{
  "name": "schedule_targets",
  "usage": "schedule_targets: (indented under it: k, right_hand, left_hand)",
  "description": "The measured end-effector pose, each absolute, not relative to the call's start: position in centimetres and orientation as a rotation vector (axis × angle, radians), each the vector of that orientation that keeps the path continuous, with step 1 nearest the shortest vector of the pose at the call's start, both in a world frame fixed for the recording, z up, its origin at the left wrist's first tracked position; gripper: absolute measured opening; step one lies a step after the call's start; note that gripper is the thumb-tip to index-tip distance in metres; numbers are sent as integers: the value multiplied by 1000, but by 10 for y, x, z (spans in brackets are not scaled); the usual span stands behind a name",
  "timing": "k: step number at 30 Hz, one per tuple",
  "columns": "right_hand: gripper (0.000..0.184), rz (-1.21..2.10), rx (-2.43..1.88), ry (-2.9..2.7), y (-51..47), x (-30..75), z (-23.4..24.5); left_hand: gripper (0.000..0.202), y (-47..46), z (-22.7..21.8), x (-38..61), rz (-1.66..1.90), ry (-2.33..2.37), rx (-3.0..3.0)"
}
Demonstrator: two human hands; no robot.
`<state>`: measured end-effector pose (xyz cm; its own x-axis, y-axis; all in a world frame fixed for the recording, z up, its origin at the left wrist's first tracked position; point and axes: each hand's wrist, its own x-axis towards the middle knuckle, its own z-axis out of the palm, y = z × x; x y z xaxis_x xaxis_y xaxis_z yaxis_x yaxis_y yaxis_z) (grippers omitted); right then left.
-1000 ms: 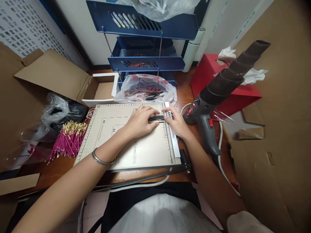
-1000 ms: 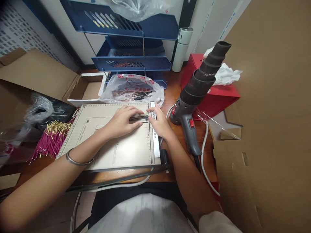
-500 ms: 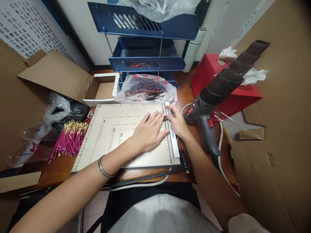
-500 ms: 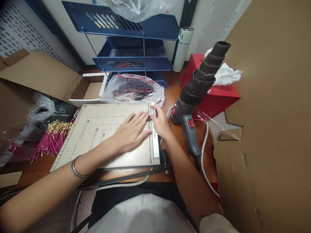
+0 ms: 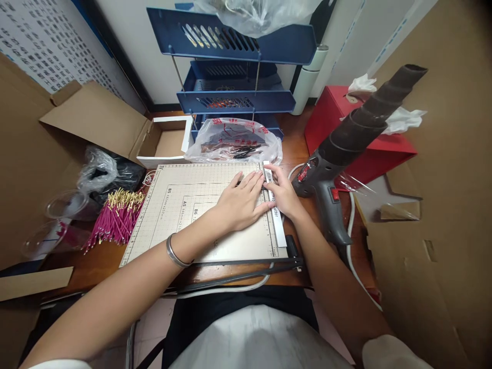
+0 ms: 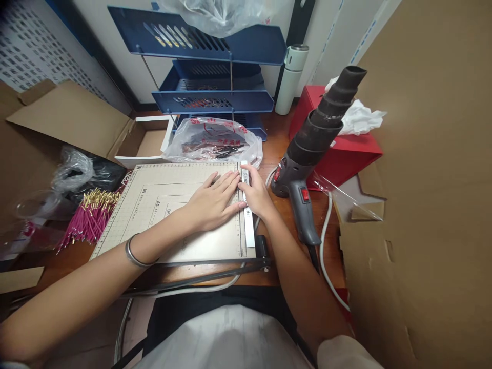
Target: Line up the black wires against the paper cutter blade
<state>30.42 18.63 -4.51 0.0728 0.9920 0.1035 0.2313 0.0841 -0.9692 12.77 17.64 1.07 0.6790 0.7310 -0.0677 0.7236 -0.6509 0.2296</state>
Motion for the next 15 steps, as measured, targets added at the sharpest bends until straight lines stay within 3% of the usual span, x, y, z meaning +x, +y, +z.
schedule_targets:
  k: [7,15]
  right_hand:
    - [67,1010,-1260,-1430,185,307,-46]
    - [57,977,-1343,-1382,184,302,-43]
  left_hand:
    - [84,165,12,118,115,1241,2693]
    - [89,153,0,124,89,1263,2733]
